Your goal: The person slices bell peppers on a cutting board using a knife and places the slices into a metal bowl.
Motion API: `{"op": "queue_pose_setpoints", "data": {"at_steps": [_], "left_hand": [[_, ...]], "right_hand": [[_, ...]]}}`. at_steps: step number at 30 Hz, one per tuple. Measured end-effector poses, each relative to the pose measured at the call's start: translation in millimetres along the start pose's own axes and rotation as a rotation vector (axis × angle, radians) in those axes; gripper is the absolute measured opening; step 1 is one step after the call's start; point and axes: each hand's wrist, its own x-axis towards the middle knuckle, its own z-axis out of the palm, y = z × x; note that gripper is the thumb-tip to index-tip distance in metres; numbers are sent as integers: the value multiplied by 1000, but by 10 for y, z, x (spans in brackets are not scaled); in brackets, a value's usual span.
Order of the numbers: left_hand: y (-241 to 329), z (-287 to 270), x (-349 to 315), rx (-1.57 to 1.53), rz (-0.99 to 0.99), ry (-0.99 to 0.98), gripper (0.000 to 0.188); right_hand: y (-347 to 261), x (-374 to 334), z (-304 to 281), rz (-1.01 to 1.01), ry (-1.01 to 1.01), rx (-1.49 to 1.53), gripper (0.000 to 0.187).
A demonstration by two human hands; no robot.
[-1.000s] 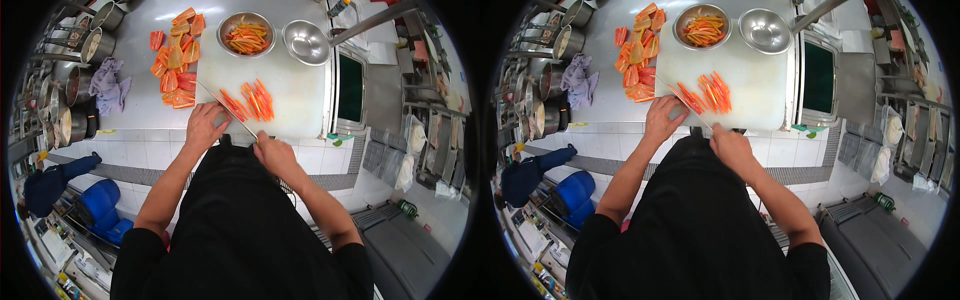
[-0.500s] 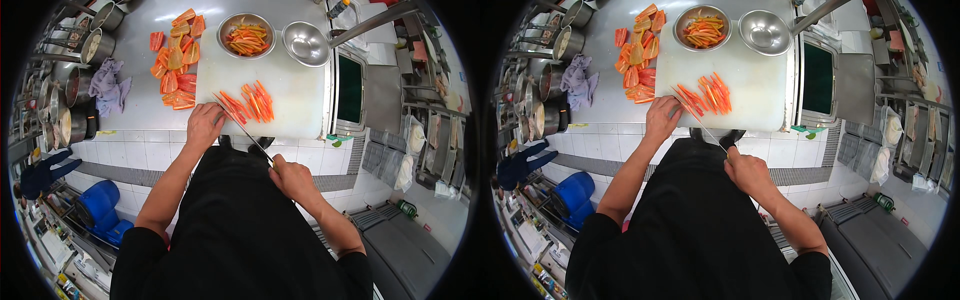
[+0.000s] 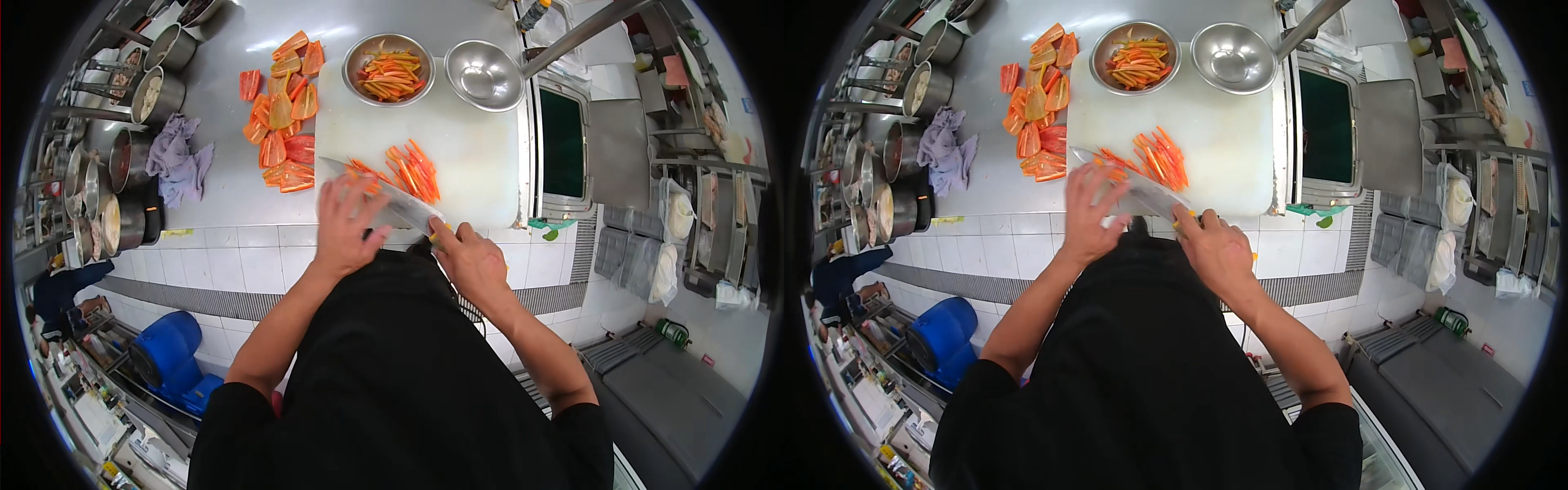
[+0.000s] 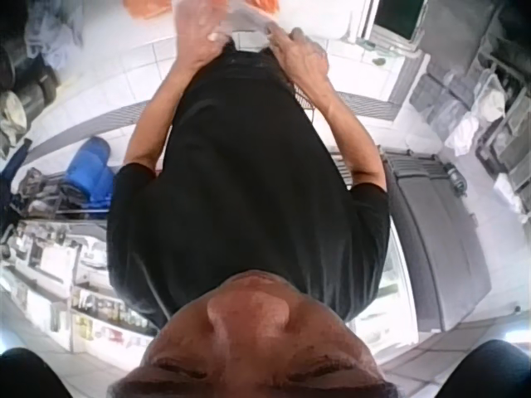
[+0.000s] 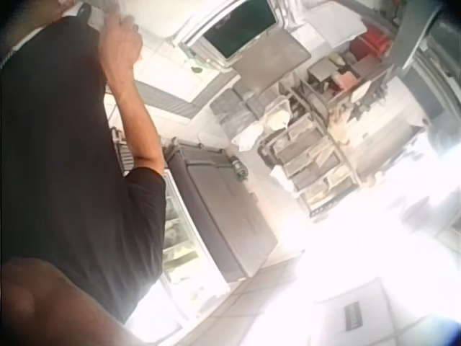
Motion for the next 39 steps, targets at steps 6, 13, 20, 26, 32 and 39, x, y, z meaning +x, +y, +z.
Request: {"op": "queue_pose_setpoints", "data": {"at_steps": [6, 13, 20, 26, 32, 39], "left_hand": [[-295, 449, 153, 94, 47, -262, 60], [-208, 356, 835, -19, 180, -473, 63], [-218, 15, 1399, 355, 605, -1118, 68], [-507, 39, 1256, 219, 481, -1000, 48], [-656, 313, 1036, 26, 272, -717, 33], [-624, 381, 1128, -604, -188, -238, 23]], "right_hand": [[242, -457, -201, 93, 128, -56, 46], [704, -1330, -390, 531, 124, 220, 52], [630, -1283, -138, 677, 321, 555, 49], [604, -1255, 134, 776, 343, 713, 50], [615, -1152, 210, 748, 370, 782, 50], [600, -1122, 200, 773, 328, 794, 50]]}}
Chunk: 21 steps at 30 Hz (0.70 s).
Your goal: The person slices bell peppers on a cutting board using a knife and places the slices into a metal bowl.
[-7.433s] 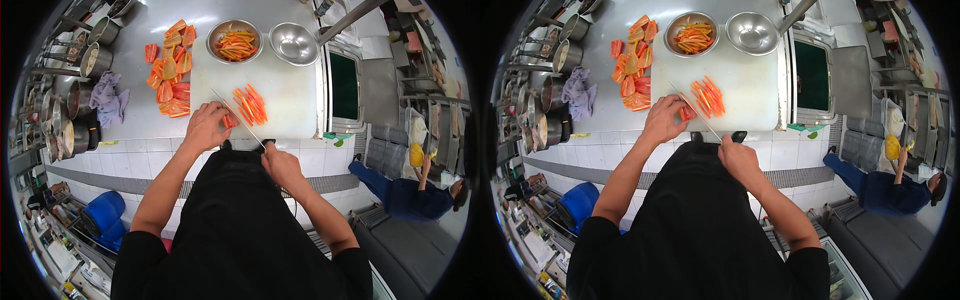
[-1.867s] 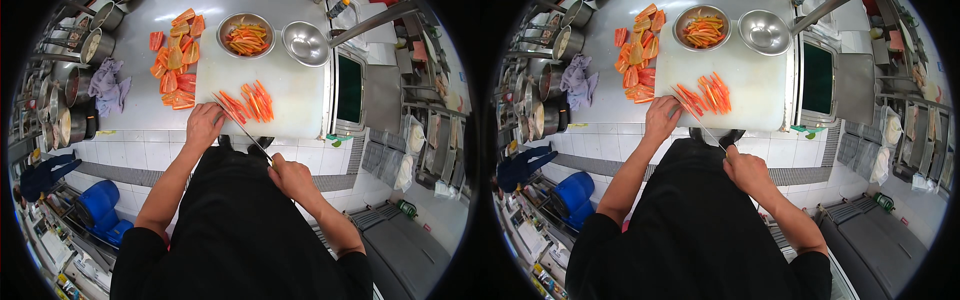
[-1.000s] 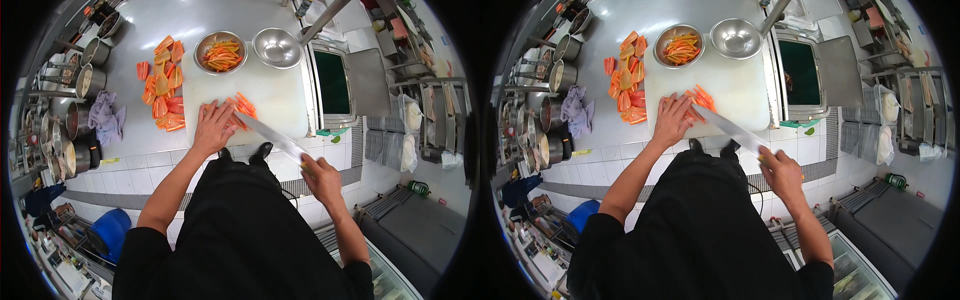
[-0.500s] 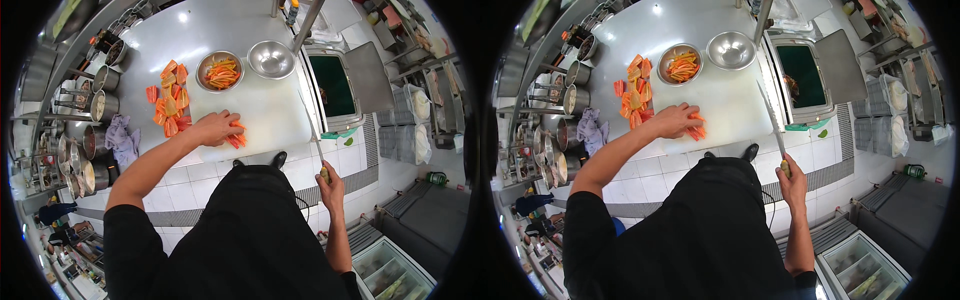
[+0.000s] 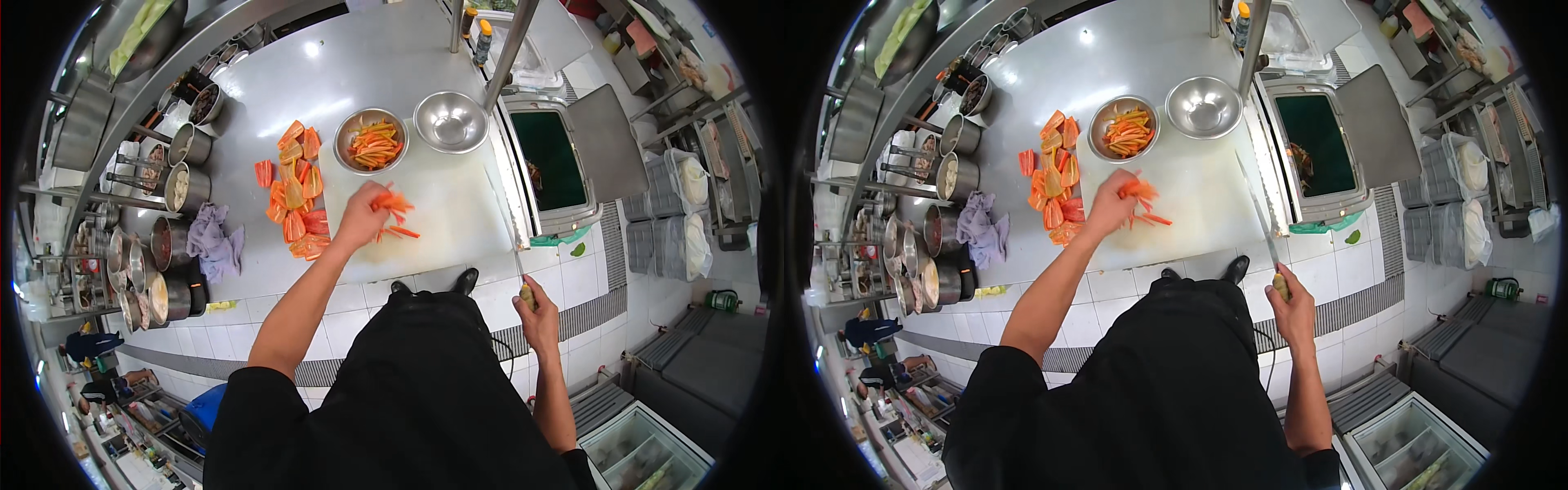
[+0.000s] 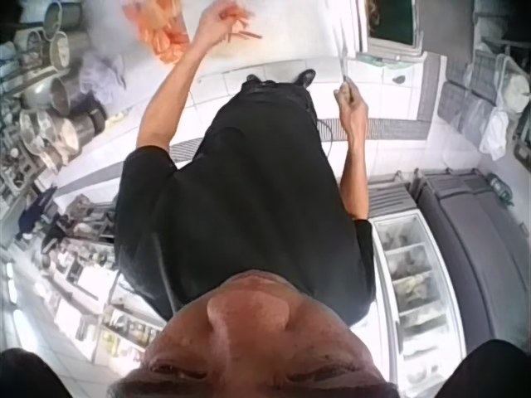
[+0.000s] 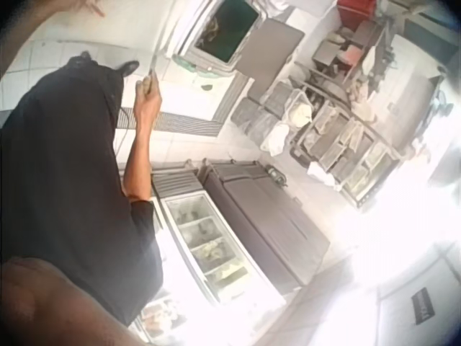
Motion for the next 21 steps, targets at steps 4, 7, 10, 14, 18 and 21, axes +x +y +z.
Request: {"op": "queue_pose_setpoints", "data": {"at_steps": [4, 7, 10, 14, 18, 21], "left_hand": [[535, -230, 577, -160, -290, 234, 25], [259, -370, 1042, -250, -220, 341, 27], [-143, -509, 1229, -159, -232, 347, 30], [-145, -437, 1255, 350, -139, 321, 33], [62, -491, 1237, 453, -158, 206, 39], [87, -599, 1334, 445, -177, 100, 45]], "right_hand": [[-32, -54, -28, 59, -14, 12, 50], [42, -62, 13, -43, 8, 29, 50], [-71, -85, 2, -28, -22, 24, 49], [50, -95, 5, -79, 22, 34, 49], [57, -134, -26, -31, 17, 60, 49], [90, -119, 11, -53, 6, 72, 49]]}}
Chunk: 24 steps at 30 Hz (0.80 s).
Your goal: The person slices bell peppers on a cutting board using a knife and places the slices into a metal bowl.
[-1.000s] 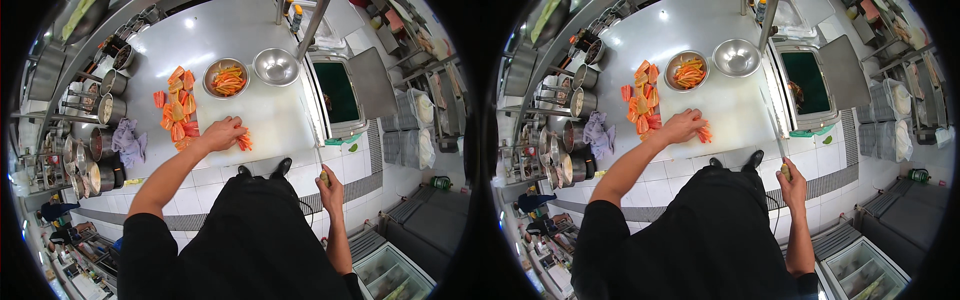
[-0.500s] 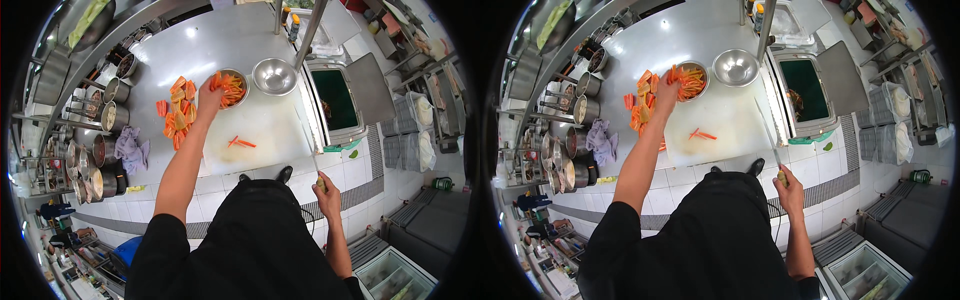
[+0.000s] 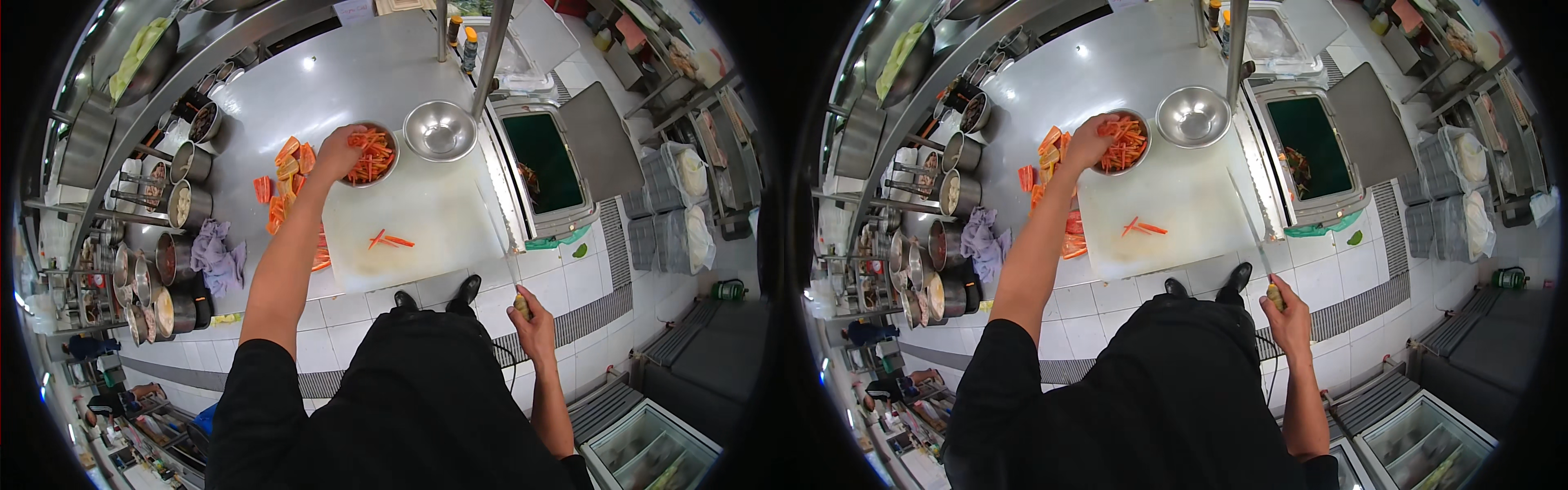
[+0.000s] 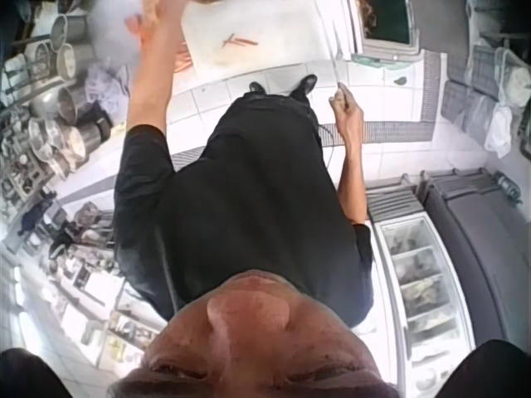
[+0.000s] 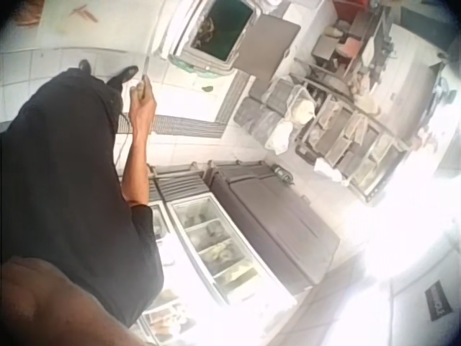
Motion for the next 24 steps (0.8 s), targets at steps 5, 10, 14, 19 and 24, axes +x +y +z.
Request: {"op": "queue_pose_setpoints", "data": {"at_steps": [5, 10, 14, 19, 24], "left_hand": [[286, -266, 199, -181, -172, -387, 43], [191, -611, 115, -14, -74, -181, 27], [392, -556, -665, 142, -293, -371, 33], [-286, 307, -1862, 83, -253, -283, 60], [-27, 759, -2151, -132, -235, 91, 45]], "right_hand": [[-34, 40, -3, -39, -37, -10, 47], [-51, 146, 1, 150, -244, 99, 32], [192, 232, -51, 230, -411, 269, 25], [228, 493, 256, 275, -740, 280, 23], [15, 618, 797, 274, -869, 289, 25]]}}
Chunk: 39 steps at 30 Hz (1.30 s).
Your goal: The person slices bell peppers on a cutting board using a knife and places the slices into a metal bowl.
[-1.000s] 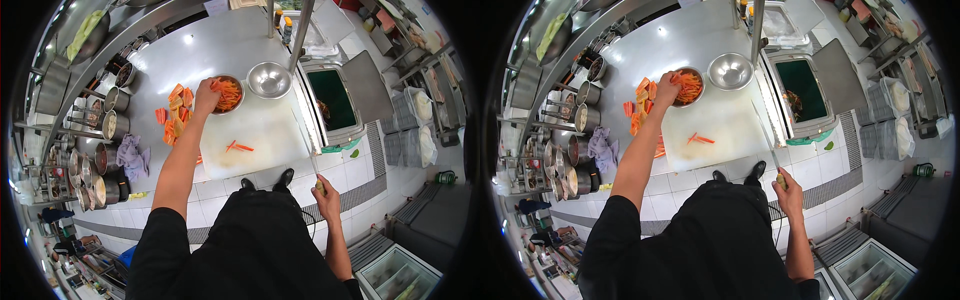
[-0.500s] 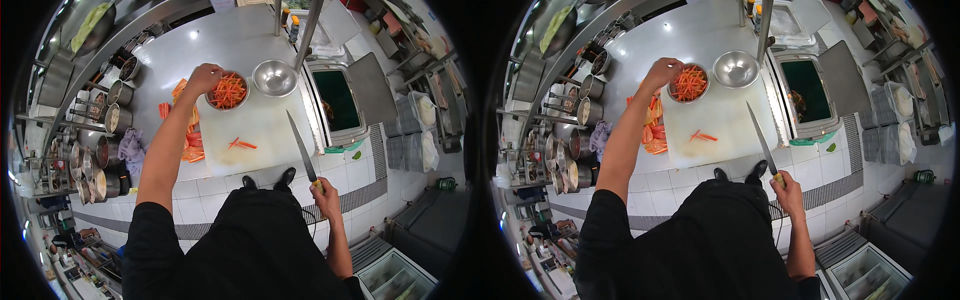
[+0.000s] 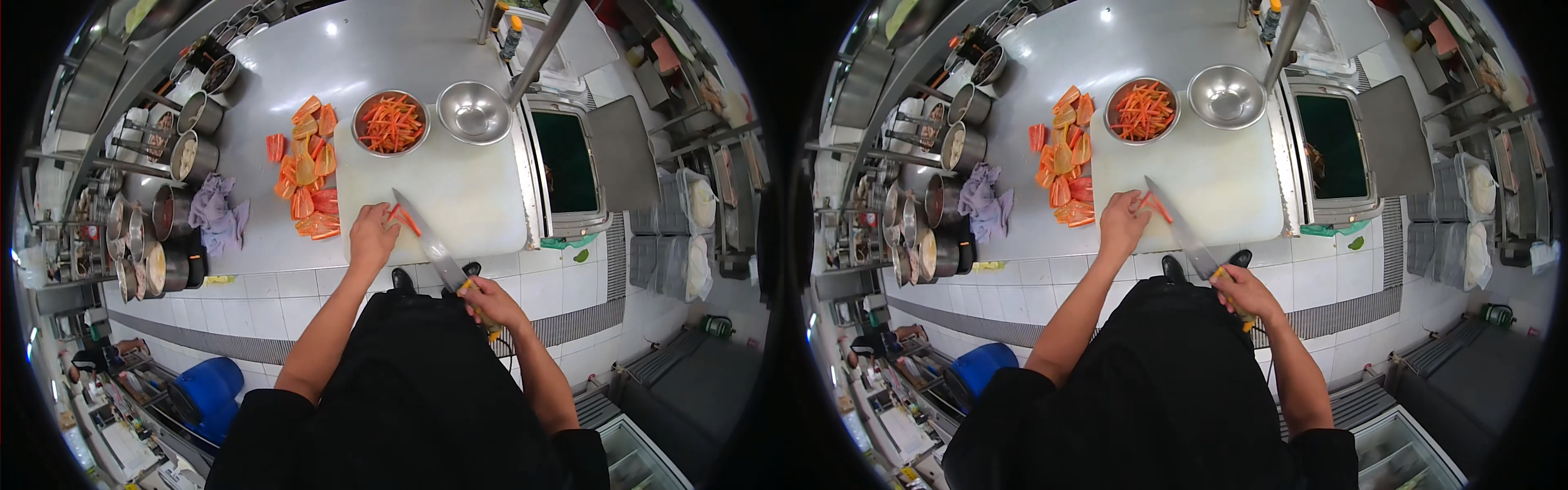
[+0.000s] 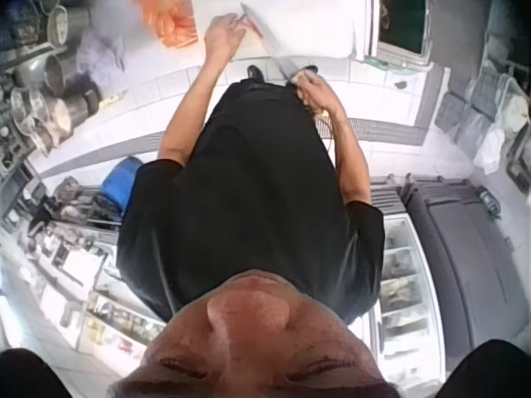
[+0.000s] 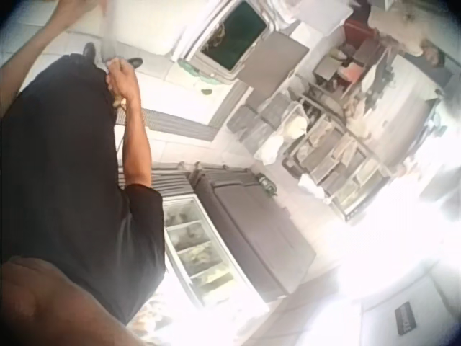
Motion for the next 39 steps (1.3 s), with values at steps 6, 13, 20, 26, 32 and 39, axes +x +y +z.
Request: {"op": "queue_pose_setpoints", "data": {"at_steps": [6, 13, 20, 26, 32, 39], "left_hand": [[17, -7, 97, -236, -61, 159, 23], [492, -336, 808, -471, 93, 225, 28], [288, -367, 1146, -134, 370, 288, 34], [471, -151, 1109, 247, 584, 48, 61], [356, -223, 1228, 167, 473, 124, 50], [-751, -1193, 1861, -83, -12, 662, 16]], "right_hand": [[-332, 182, 289, -46, -57, -70, 23], [-1175, -28, 432, -227, 210, -253, 28], [-1698, 315, 371, -514, 660, -830, 31], [-1886, 274, 350, -237, 259, -170, 24], [-1907, 151, 494, -415, 497, -202, 23], [-1632, -105, 419, -495, 609, -270, 33]]}}
